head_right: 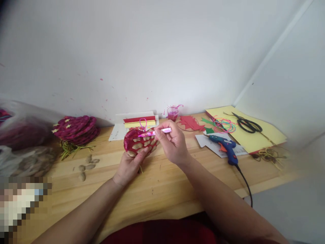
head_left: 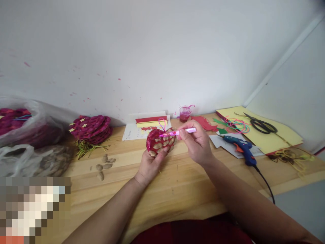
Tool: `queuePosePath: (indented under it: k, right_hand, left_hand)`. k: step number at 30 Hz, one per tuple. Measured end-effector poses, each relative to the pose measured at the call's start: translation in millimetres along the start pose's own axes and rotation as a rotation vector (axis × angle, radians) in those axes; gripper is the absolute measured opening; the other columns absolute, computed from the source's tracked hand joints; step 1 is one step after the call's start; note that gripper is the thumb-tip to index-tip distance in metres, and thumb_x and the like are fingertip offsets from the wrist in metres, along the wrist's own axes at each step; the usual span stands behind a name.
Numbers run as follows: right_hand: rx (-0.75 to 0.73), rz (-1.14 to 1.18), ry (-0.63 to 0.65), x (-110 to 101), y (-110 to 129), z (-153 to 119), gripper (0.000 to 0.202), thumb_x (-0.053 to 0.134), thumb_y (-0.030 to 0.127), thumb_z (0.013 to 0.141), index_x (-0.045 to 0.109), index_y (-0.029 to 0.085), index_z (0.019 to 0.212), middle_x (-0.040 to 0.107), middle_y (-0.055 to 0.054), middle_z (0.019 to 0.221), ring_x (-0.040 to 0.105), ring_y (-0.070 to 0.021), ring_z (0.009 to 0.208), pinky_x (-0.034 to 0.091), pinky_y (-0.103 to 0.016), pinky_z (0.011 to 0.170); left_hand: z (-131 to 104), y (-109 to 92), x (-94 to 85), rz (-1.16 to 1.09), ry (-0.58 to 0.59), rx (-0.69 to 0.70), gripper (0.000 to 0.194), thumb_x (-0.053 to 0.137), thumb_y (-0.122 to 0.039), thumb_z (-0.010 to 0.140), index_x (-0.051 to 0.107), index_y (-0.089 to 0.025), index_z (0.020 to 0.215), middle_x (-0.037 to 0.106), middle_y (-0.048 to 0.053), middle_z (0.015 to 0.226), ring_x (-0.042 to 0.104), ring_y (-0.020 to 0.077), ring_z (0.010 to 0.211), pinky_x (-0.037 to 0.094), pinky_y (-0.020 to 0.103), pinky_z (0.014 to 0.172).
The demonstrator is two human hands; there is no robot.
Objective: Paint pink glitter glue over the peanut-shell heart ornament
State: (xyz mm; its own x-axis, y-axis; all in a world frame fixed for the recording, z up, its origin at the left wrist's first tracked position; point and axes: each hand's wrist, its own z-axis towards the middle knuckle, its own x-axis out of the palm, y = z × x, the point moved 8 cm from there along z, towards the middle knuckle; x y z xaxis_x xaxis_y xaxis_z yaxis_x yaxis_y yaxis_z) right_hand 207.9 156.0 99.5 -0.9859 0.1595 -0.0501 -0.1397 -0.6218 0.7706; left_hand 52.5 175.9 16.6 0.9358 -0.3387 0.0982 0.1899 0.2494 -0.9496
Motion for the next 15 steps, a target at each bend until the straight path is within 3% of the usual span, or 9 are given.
queuePosePath:
  k: [6, 15]
  right_hand:
    - [-0.014, -0.013, -0.013, -2.0, -0.2, 0.2, 0.018, 0.064, 0.039, 0.1, 0.062, 0.022, 0.095, 0.064, 0.001, 0.076, 0.059, -0.0121, 0.065, 0.05, -0.026, 0.06]
    - [-0.006, -0.022, -0.017, -0.1, -2.3, -0.5, 0.018, 0.064, 0.038, 0.1, 0.062, 0.022, 0.094, 0.063, 0.002, 0.077, 0.058, -0.012, 0.066, 0.049, -0.025, 0.061]
  left_hand:
    - [0.4, 6.6, -1.2, -0.036, -0.006, -0.029, 0.043, 0.071, -0.046, 0.095, 0.075, -0.02, 0.13, 0.074, 0.012, 0.136, 0.066, 0.0319, 0.132, 0.051, 0.05, 0.117]
    - [-1.7, 6.3, -7.7, 0.072, -0.041, -0.01, 0.035, 0.069, -0.051, 0.096, 0.081, -0.022, 0.112, 0.084, 0.007, 0.098, 0.078, 0.0288, 0.102, 0.066, 0.045, 0.093]
